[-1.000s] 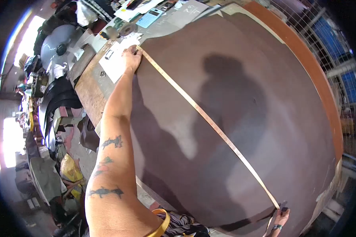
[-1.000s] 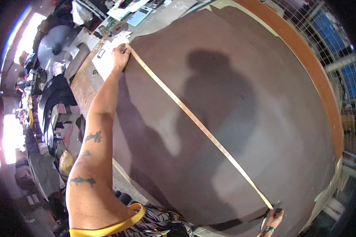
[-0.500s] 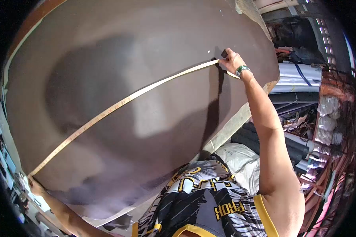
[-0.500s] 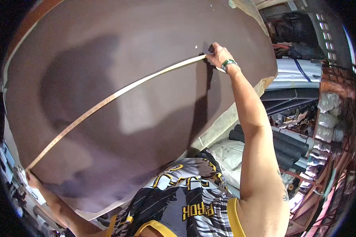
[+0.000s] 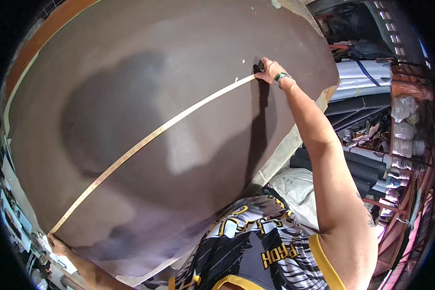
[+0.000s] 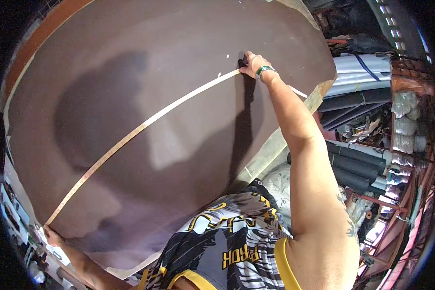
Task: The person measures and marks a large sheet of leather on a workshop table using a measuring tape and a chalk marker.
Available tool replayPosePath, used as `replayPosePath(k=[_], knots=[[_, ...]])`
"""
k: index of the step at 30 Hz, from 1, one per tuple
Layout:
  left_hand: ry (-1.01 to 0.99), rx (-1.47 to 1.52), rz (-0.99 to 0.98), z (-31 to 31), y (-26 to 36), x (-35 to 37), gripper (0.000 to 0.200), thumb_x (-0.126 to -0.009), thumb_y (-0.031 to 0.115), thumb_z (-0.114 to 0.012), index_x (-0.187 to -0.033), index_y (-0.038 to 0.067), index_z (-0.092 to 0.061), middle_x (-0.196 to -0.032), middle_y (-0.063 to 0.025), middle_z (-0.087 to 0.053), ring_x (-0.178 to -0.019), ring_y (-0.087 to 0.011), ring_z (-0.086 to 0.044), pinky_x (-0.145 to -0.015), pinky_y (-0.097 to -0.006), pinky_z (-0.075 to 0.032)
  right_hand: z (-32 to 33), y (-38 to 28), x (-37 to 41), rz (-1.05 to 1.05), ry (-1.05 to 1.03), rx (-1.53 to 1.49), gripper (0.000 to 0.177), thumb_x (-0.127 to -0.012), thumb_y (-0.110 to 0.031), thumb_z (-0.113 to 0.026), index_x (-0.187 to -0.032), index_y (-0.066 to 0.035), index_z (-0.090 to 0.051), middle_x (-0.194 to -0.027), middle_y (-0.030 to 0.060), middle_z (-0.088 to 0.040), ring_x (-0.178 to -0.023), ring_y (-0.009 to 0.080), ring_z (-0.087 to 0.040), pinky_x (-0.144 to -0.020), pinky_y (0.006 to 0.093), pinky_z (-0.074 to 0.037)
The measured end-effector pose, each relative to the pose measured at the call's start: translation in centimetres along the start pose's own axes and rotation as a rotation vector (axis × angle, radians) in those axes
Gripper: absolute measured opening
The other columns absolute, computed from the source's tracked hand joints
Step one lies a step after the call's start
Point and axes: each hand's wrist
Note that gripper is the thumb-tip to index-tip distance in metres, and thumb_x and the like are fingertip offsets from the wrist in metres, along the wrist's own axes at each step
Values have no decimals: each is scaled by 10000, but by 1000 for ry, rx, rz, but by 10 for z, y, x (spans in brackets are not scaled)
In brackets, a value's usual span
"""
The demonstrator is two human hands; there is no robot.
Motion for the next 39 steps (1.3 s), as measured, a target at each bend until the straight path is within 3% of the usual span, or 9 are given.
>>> replayPosePath(k=[12, 18, 27, 30, 33, 36, 39], knots=[[55, -20, 9, 0, 5, 2, 497, -821, 502, -689, -1103, 94, -728, -1107, -117, -710, -1001, -297, -652, -912, -396, -481, -8, 10, -10, 18, -8, -13, 592, -787, -333, -778, -1249, -56, -532, -1136, 193, -659, -1127, 370, -603, -951, 452, -487], [29, -58, 45, -6, -6, -10, 550, -802, 591, -658, -1139, 161, -725, -1129, -66, -708, -1039, -284, -648, -929, -397, -470, -2, 6, -4, -12, 6, -10, 615, -788, -332, -783, -1269, -52, -519, -1166, 181, -652, -1133, 368, -599, -966, 446, -479], [62, -104, 17, 2, 11, 5, 484, -839, 507, -665, -1135, 128, -721, -1116, -95, -702, -996, -285, -644, -902, -402, -482, 2, 17, -7, -75, -6, -33, 716, -762, -337, -809, -1326, -30, -493, -1196, 189, -643, -1167, 350, -587, -998, 425, -466], [51, -75, 20, 4, 8, 5, 486, -842, 503, -662, -1141, 124, -718, -1124, -101, -699, -1010, -290, -642, -912, -399, -476, -5, 23, -14, 21, 4, -69, 695, -767, -308, -807, -1321, -24, -496, -1180, 199, -648, -1157, 352, -592, -990, 420, -469], [29, -52, 9, 4, 3, 4, 612, -832, 622, -611, -1196, 137, -693, -1166, -83, -695, -1073, -305, -637, -951, -406, -458, -7, 29, -22, 67, -3, -66, 731, -751, -311, -795, -1310, 39, -479, -1142, 244, -646, -1096, 363, -623, -942, 403, -496], [43, -55, 48, 7, 8, 8, 488, -843, 504, -660, -1131, 115, -721, -1142, -105, -697, -1032, -292, -640, -926, -392, -471, -10, 34, -23, 91, 71, -140, 667, -743, -299, -797, -1254, 14, -503, -1083, 220, -671, -1038, 357, -645, -897, 412, -509], [42, -72, 37, 11, 12, 11, 481, -841, 505, -660, -1127, 123, -724, -1131, -99, -702, -1017, -292, -642, -912, -392, -477, -4, 35, -27, -17, 133, -125, 514, -768, -224, -752, -1176, -19, -514, -1021, 191, -690, -987, 350, -660, -852, 421, -515]])
Point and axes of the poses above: each hand's wrist, its own x-axis away from the middle knuckle, its own z-axis out of the back of the hand, y = z × x
